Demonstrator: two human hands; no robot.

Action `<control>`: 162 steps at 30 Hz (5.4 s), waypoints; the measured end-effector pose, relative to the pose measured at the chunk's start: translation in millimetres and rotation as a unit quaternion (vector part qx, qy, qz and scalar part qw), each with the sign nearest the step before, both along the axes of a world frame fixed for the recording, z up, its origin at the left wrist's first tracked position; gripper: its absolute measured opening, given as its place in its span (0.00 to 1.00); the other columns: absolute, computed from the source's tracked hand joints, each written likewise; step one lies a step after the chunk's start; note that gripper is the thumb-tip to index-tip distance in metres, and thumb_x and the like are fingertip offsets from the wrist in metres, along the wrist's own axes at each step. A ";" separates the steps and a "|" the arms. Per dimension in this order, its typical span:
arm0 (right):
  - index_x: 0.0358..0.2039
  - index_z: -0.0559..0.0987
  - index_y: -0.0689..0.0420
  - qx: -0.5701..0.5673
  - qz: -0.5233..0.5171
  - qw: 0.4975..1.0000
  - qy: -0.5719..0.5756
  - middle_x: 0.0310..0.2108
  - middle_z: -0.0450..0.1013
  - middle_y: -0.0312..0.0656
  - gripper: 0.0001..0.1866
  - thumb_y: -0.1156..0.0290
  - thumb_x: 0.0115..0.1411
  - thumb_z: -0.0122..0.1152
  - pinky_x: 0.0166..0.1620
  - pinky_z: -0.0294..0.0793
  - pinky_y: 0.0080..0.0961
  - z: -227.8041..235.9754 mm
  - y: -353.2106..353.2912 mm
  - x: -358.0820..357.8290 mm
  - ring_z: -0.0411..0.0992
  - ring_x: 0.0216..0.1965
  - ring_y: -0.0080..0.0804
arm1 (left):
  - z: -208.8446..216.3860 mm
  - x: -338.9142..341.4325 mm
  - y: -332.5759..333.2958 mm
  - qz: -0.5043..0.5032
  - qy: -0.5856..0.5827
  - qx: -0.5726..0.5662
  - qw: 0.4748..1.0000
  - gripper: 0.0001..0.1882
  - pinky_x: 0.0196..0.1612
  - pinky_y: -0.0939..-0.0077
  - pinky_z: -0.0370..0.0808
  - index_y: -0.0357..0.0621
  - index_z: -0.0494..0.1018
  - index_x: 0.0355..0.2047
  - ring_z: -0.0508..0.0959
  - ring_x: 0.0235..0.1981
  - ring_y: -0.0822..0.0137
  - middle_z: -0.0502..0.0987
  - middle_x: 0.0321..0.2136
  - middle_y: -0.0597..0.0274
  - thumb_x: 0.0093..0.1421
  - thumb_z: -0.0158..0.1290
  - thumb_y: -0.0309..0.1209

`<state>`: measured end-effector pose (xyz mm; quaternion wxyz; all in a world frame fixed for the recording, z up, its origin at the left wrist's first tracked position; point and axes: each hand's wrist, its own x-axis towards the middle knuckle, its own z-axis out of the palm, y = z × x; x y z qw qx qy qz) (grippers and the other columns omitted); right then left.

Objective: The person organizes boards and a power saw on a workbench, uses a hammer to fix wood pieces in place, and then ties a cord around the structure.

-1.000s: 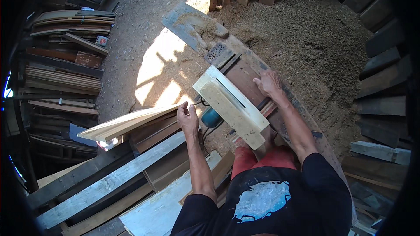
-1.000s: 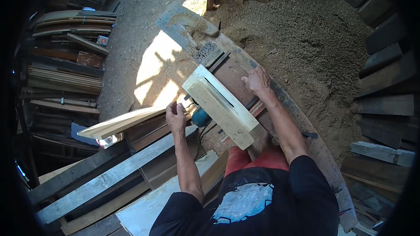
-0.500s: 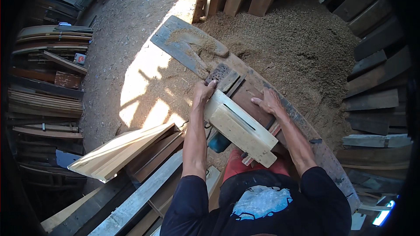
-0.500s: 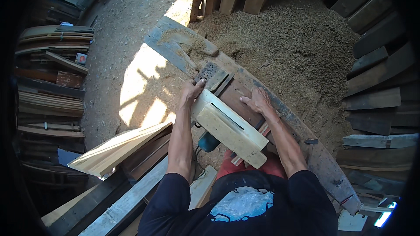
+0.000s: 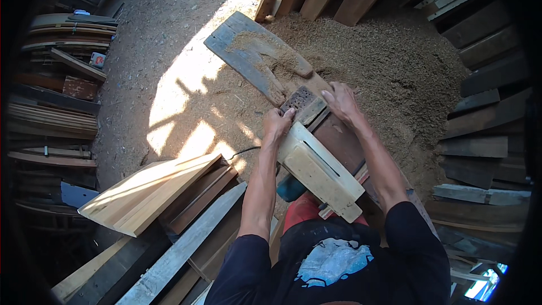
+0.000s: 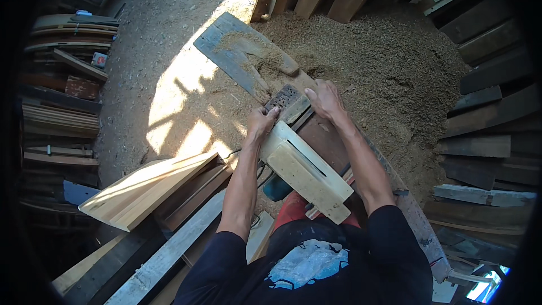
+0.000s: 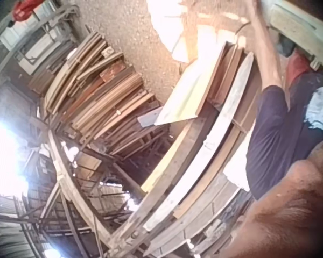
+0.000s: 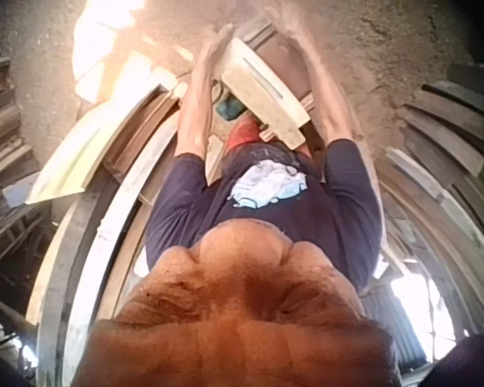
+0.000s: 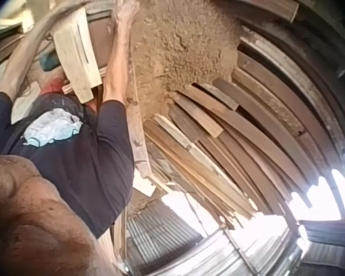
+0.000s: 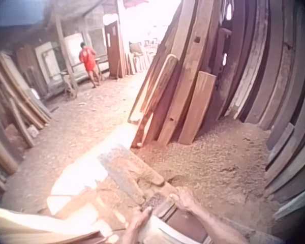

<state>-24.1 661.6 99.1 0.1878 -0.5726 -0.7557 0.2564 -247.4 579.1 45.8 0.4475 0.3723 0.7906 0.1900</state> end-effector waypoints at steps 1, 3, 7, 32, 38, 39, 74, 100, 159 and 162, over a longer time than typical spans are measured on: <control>0.37 0.80 0.68 -0.061 0.013 0.998 -0.031 0.37 0.76 0.66 0.24 0.54 0.61 0.57 0.46 0.75 0.47 -10.0 14.4 -14.1 0.75 0.41 0.61 | 5.9 6.1 2.4 -0.003 -0.006 -0.001 1.000 0.26 0.36 0.60 0.75 0.35 0.77 0.26 0.82 0.30 0.53 0.81 0.27 0.44 0.55 0.62 0.51; 0.36 0.81 0.67 -0.125 0.029 0.990 -0.063 0.36 0.76 0.66 0.24 0.54 0.61 0.57 0.45 0.75 0.48 -19.9 20.2 -41.9 0.76 0.41 0.62 | 25.7 13.6 4.5 -0.004 -0.003 -0.016 1.000 0.25 0.36 0.60 0.75 0.36 0.77 0.25 0.82 0.29 0.53 0.81 0.26 0.44 0.55 0.62 0.50; 0.37 0.81 0.68 -0.160 0.030 0.980 -0.110 0.38 0.76 0.67 0.26 0.52 0.61 0.56 0.47 0.73 0.49 -24.1 16.6 -75.7 0.76 0.43 0.61 | 20.6 9.1 2.4 0.001 0.020 0.000 1.000 0.25 0.32 0.61 0.73 0.38 0.78 0.26 0.79 0.25 0.58 0.80 0.24 0.49 0.55 0.62 0.52; 0.38 0.83 0.62 -0.276 -0.013 0.961 -0.024 0.37 0.79 0.51 0.22 0.53 0.63 0.57 0.46 0.72 0.35 -53.5 50.3 -54.4 0.76 0.42 0.36 | -1.9 9.7 3.7 0.042 -0.035 -0.008 0.998 0.25 0.37 0.59 0.76 0.35 0.75 0.24 0.82 0.31 0.51 0.81 0.26 0.43 0.53 0.64 0.49; 0.38 0.83 0.61 -0.235 -0.016 0.972 0.008 0.36 0.80 0.47 0.21 0.54 0.62 0.58 0.45 0.72 0.33 -57.0 41.8 -55.9 0.75 0.39 0.33 | 0.4 12.5 2.2 0.050 -0.022 0.004 0.998 0.24 0.36 0.59 0.75 0.36 0.75 0.24 0.81 0.29 0.51 0.80 0.26 0.44 0.53 0.63 0.49; 0.38 0.83 0.61 -0.236 -0.014 0.971 0.010 0.36 0.80 0.47 0.21 0.54 0.62 0.58 0.45 0.72 0.33 -55.7 42.6 -55.0 0.75 0.39 0.33 | -0.2 11.2 1.7 0.052 -0.011 0.005 0.999 0.24 0.36 0.58 0.75 0.36 0.75 0.23 0.81 0.28 0.52 0.80 0.25 0.44 0.53 0.63 0.49; 0.35 0.82 0.61 -0.303 0.021 0.950 0.073 0.36 0.79 0.51 0.25 0.50 0.65 0.50 0.47 0.70 0.37 -47.0 46.6 -39.7 0.76 0.41 0.40 | 0.2 15.2 -1.0 0.099 -0.199 0.036 0.974 0.18 0.28 0.76 0.68 0.37 0.76 0.34 0.69 0.25 0.75 0.76 0.25 0.67 0.60 0.61 0.42; 0.53 0.68 0.59 -0.281 -0.450 0.809 -0.251 0.46 0.74 0.54 0.28 0.52 0.61 0.59 0.54 0.69 0.50 -14.7 -363.9 350.3 0.72 0.50 0.59 | -34.2 -1.5 16.2 0.088 -0.224 0.015 0.971 0.17 0.16 0.82 0.62 0.47 0.70 0.26 0.67 0.14 0.79 0.72 0.17 0.70 0.59 0.63 0.44; 0.70 0.56 0.30 -0.050 0.150 0.987 -0.043 0.31 0.73 0.50 0.36 0.68 0.63 0.54 0.33 0.74 0.49 17.2 -80.7 47.6 0.74 0.29 0.54 | -48.4 15.2 11.6 0.072 -0.077 -0.024 0.994 0.23 0.38 0.67 0.76 0.36 0.81 0.36 0.82 0.33 0.62 0.83 0.32 0.51 0.49 0.67 0.44; 0.70 0.56 0.35 0.089 0.124 0.986 0.062 0.29 0.73 0.51 0.38 0.72 0.62 0.55 0.35 0.75 0.45 12.9 -85.3 44.0 0.74 0.31 0.52 | -41.5 13.5 15.8 0.074 -0.090 -0.035 0.993 0.24 0.40 0.68 0.76 0.37 0.81 0.38 0.82 0.35 0.61 0.83 0.34 0.51 0.49 0.68 0.45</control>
